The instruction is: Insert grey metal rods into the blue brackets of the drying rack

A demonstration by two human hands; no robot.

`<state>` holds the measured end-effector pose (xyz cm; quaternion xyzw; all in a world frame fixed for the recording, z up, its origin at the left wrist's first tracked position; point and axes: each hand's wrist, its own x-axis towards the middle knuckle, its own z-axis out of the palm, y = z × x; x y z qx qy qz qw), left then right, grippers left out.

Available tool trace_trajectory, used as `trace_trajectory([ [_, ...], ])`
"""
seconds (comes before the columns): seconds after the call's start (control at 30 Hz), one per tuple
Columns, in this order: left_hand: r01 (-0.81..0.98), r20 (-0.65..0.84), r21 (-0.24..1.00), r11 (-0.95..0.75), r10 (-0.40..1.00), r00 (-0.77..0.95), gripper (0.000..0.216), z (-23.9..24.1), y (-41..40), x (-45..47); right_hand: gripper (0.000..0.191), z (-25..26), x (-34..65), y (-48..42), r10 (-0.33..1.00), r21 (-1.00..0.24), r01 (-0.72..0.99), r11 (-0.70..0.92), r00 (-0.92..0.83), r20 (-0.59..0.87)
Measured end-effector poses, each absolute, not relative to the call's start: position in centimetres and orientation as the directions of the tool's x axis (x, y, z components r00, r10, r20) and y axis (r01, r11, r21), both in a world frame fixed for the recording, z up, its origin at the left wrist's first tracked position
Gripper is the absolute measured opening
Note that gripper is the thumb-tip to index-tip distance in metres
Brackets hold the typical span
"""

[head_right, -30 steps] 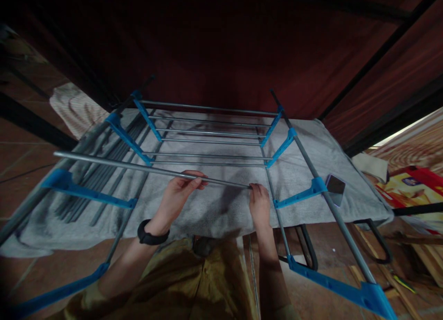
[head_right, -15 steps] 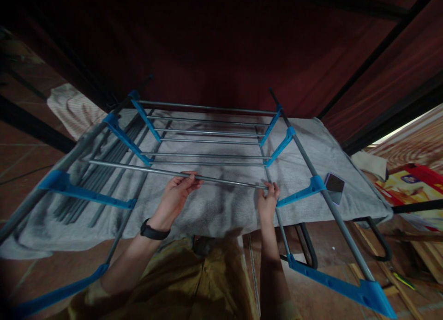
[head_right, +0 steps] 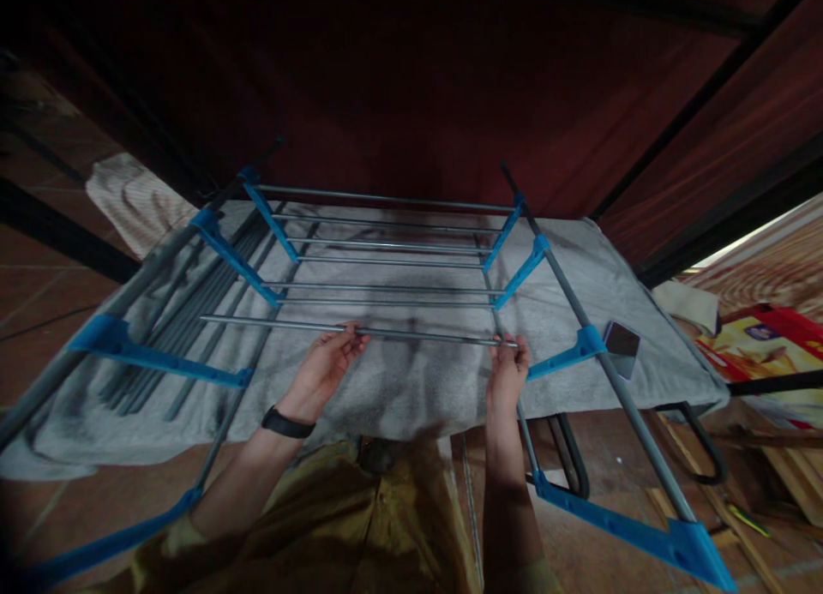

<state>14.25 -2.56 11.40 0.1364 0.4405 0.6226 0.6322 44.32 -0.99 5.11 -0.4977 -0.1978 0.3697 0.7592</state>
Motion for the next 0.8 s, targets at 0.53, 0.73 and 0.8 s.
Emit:
trace_trajectory([
  [0.53, -0.697, -0.513, 0.66, 0.282, 0.846, -0.143, 0.003, 9.6, -2.6, 14.1, 0.019, 6.6, 42.9, -1.3, 0.87, -0.839, -0.531, 0.118, 0.463, -0.171],
  [0.73, -0.688, -0.542, 0.652, 0.319, 0.83, -0.129, 0.007, 9.3, -2.8, 14.5, 0.021, 6.9, 40.7, -1.8, 0.902, -0.808, -0.585, 0.071, 0.383, -0.198],
  [0.8, -0.688, -0.541, 0.65, 0.323, 0.832, -0.121, 0.009, 9.0, -2.8, 14.5, 0.02, 7.0, 39.9, -2.0, 0.907, -0.803, -0.593, 0.062, 0.369, -0.202],
])
